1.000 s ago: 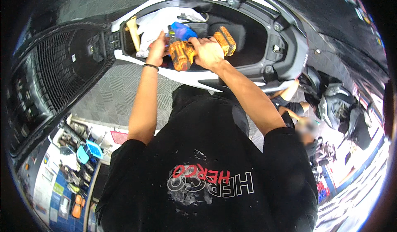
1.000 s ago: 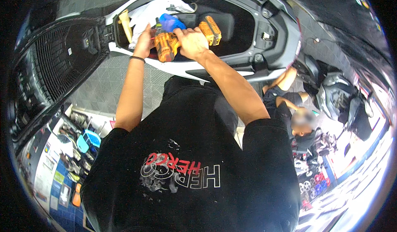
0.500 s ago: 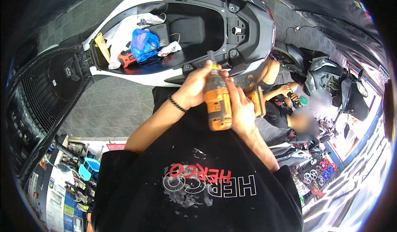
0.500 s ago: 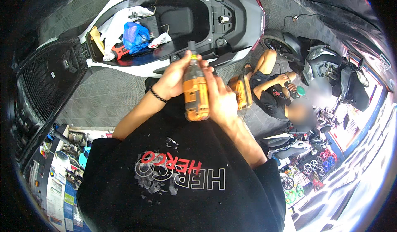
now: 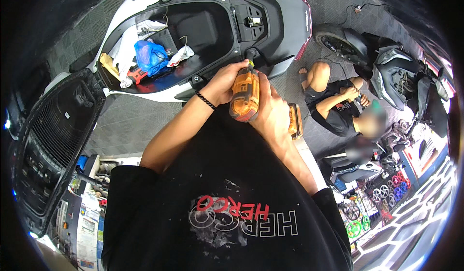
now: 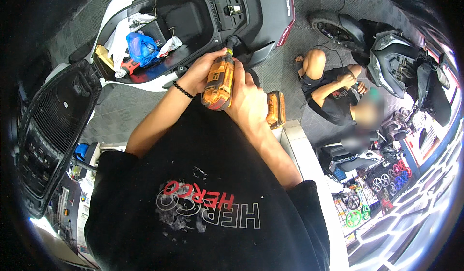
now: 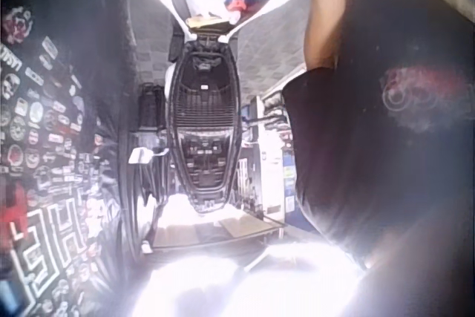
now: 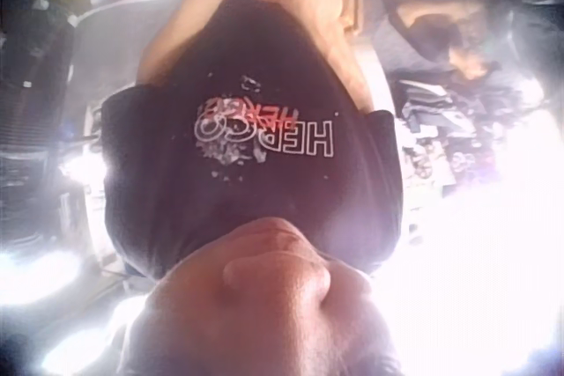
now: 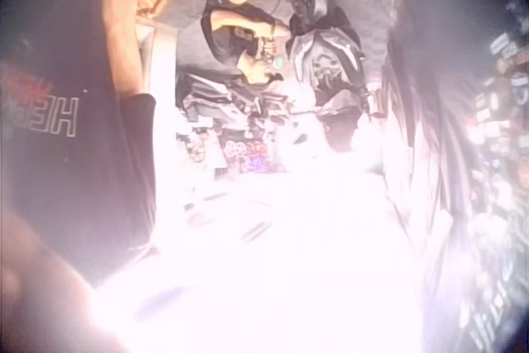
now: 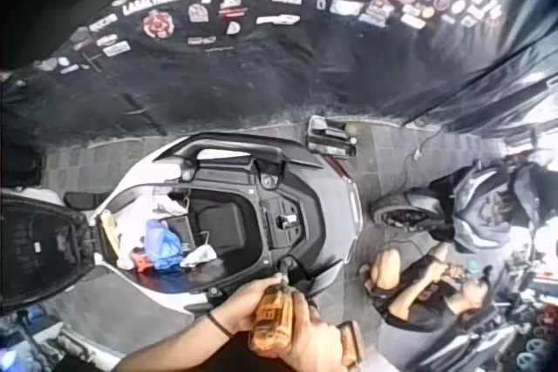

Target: The person uses a cordless impact driver to remove screws from the rear storage compartment of a white scooter. They then switch to a manual T-handle wrench to loosen and remove additional bolts from the same area. The person places the removed fasteners into the storage compartment.

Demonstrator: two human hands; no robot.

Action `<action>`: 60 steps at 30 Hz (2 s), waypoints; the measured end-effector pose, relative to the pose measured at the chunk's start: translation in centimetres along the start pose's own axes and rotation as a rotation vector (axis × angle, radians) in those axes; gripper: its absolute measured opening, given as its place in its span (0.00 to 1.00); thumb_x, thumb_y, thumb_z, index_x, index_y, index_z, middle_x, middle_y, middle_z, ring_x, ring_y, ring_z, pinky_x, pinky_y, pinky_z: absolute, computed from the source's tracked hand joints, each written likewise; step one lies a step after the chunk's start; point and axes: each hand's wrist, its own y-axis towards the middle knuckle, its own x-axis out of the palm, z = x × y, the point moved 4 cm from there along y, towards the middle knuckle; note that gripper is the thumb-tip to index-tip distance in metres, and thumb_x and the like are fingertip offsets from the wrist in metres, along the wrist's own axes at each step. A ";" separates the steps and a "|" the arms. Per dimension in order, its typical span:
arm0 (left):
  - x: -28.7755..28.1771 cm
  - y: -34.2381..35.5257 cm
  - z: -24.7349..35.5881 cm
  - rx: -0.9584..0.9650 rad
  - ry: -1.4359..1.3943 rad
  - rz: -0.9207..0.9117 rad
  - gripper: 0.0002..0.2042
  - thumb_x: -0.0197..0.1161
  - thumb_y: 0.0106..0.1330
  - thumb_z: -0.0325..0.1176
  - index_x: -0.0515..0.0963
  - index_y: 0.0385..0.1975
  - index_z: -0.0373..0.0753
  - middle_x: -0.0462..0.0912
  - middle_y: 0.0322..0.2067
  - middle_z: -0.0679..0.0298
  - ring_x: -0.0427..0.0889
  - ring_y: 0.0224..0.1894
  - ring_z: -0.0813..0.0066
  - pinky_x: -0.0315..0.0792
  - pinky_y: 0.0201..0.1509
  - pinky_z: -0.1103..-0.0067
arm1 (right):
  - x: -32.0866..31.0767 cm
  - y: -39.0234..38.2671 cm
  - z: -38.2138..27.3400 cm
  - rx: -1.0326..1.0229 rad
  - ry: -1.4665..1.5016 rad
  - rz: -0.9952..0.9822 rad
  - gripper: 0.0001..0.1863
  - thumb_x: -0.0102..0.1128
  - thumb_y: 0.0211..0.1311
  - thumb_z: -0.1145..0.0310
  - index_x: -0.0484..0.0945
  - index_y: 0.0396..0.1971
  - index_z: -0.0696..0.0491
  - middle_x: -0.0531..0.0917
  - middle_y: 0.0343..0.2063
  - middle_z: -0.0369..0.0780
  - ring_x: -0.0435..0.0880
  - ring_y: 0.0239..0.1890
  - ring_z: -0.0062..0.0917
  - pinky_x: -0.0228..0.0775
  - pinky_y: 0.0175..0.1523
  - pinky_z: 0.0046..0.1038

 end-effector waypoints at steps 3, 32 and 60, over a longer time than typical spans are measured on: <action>0.2 0.2 0.3 -0.039 0.039 0.015 0.19 0.57 0.74 0.48 0.80 0.44 0.36 0.85 0.34 0.63 0.86 0.33 0.74 0.83 0.39 0.74 | -0.5 0.2 0.0 0.069 0.044 -0.051 0.44 0.75 0.51 0.58 0.63 0.65 0.56 0.85 0.41 0.55 0.87 0.37 0.51 0.82 0.39 0.46; 6.0 -9.2 2.8 0.801 0.836 0.118 0.36 0.60 0.56 0.31 0.63 0.66 0.20 0.68 0.67 0.43 0.71 0.67 0.59 0.62 0.72 0.68 | -1.9 3.2 -1.4 0.005 -0.090 -0.321 0.34 0.59 0.58 0.71 0.63 0.63 0.72 0.82 0.35 0.54 0.88 0.27 0.43 0.83 0.31 0.37; 6.8 -8.6 3.8 0.803 1.003 0.010 0.37 0.65 0.54 0.26 0.62 0.66 0.22 0.66 0.68 0.43 0.69 0.68 0.60 0.63 0.71 0.68 | -1.4 2.6 -0.3 0.120 0.098 -0.320 0.38 0.60 0.58 0.67 0.59 0.66 0.69 0.81 0.38 0.55 0.88 0.31 0.47 0.83 0.34 0.41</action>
